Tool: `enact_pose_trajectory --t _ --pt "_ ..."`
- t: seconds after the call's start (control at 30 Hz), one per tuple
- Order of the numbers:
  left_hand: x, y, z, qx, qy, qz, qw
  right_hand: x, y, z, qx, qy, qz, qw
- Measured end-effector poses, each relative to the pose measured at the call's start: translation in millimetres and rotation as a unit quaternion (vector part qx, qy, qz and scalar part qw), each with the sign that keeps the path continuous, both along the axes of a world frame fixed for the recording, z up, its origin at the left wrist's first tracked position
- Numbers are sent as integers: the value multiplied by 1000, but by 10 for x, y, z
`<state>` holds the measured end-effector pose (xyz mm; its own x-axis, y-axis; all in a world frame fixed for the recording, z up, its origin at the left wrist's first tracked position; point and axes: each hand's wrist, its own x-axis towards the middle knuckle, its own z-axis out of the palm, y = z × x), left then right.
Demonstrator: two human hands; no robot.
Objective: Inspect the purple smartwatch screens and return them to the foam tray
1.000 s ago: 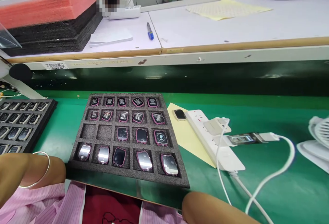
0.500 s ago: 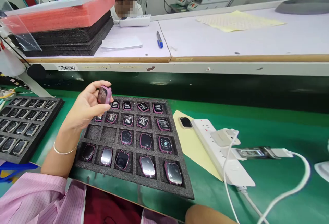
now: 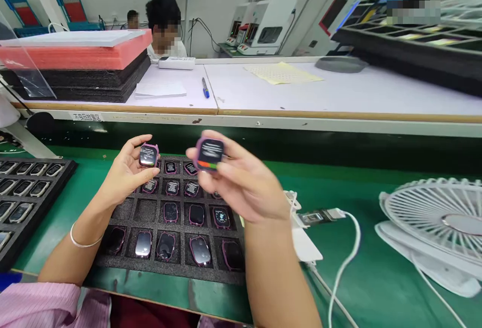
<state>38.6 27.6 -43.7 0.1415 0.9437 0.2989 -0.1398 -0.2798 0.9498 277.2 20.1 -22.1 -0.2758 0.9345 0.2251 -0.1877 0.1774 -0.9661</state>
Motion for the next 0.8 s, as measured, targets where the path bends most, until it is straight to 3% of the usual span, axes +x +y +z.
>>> enact_pose_trajectory --t 0.1,0.17,0.3,0.8 --pt "12 21 -17 -13 -12 -2 1000 -148 228 -146 -116 125 84 982" --pt "20 32 -21 -21 -15 3 1000 -247 311 -245 -150 159 95 971" --pt "41 47 -30 -26 -17 3 1000 -336 306 -331 -140 156 98 973" --pt "84 43 -53 -18 -21 -22 999 -364 252 -319 -47 103 88 990"
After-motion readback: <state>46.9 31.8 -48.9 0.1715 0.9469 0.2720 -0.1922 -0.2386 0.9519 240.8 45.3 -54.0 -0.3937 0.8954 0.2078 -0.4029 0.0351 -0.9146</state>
